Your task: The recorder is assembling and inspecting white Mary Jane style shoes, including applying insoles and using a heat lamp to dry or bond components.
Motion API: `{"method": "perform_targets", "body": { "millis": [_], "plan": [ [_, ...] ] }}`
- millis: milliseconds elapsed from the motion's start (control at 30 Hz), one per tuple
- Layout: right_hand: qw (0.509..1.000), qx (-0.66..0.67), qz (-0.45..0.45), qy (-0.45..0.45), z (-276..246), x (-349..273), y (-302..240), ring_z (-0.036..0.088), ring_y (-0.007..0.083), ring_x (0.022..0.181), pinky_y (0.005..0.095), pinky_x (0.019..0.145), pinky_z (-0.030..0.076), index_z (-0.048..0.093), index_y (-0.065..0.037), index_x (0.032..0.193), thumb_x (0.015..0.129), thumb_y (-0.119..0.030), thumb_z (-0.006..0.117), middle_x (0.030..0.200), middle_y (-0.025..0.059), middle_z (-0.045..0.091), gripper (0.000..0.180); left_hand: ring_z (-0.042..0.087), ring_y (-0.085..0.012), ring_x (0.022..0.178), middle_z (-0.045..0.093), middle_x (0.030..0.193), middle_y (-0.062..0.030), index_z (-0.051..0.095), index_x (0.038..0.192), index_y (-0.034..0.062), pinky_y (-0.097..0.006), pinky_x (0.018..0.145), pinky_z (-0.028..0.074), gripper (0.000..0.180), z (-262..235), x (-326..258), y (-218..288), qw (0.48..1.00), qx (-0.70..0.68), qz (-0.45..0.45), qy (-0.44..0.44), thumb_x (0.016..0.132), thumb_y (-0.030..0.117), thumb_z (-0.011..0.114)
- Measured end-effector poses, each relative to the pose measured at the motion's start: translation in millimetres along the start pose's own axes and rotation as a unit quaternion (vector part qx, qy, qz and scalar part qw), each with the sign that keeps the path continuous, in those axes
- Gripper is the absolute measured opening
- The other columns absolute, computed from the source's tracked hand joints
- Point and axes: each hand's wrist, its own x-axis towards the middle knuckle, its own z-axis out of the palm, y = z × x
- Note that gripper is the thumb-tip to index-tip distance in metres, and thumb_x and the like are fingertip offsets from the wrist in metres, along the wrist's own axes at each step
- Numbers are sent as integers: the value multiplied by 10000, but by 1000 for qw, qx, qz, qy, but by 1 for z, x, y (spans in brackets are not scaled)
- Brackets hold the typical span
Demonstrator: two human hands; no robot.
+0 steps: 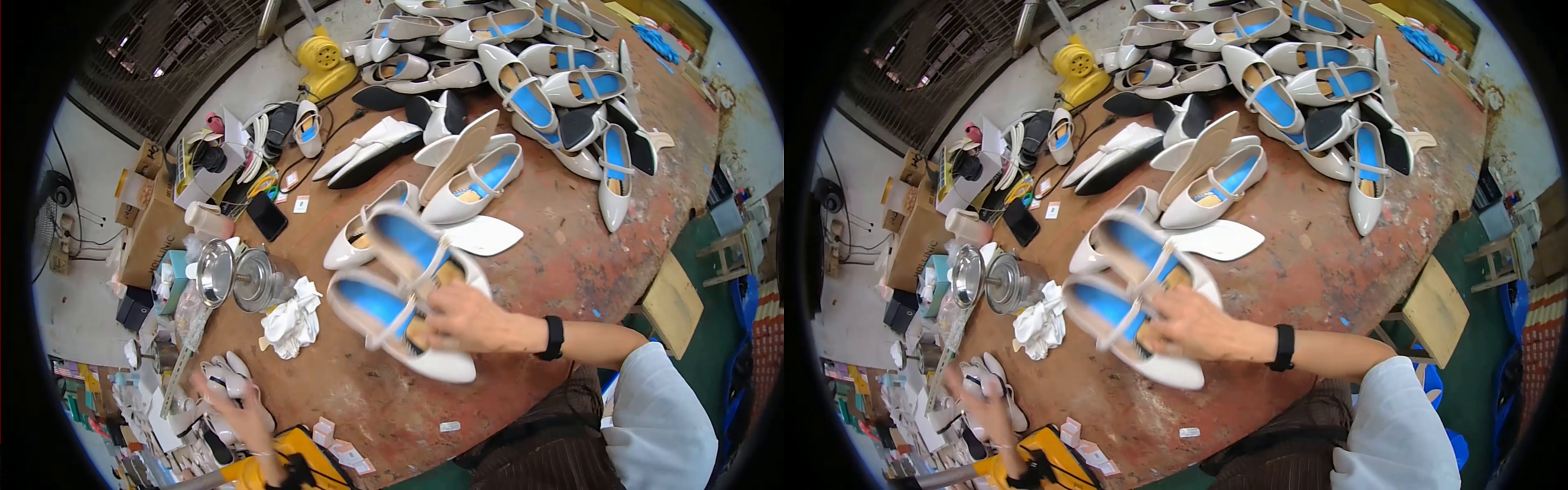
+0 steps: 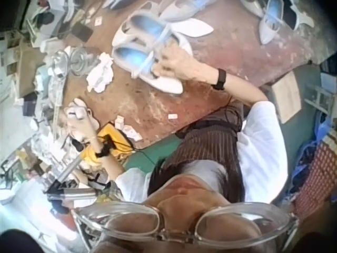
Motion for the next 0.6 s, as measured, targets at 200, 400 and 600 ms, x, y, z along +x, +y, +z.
{"method": "perform_targets", "body": {
  "millis": [200, 400, 600],
  "plan": [
    [991, -69, 108, -21, 15, -19, 40, 560, 311, 989, 428, 883, 470, 664, -47, 979, 794, -205, 690, 989, 145, 585, 245, 101, -488, 1448, 149, 1569, -268, 289, 1517, 144, -624, 1143, 108, 1055, 58, -76, 168, 852, 58, 259, -451, 621, 271, 832],
    [949, -266, 156, 70, 22, -23, 116, 546, 306, 990, 402, 831, 462, 604, 25, 1094, 772, -201, 683, 1002, 173, 576, 401, 116, -447, 1459, 135, 1590, -217, 306, 1515, 214, -647, 1135, 104, 1105, 135, -80, 190, 835, 105, 298, -451, 555, 249, 850],
    [924, -352, 131, -73, -2, -12, 107, 650, 275, 808, 358, 672, 525, 664, -14, 861, 767, -124, 621, 826, 132, 661, 151, 373, -406, 1316, 497, 1307, -146, 494, 1376, 185, -631, 1112, 182, 985, 160, -66, 177, 873, 52, 295, -386, 463, 306, 843]
  ]
}}
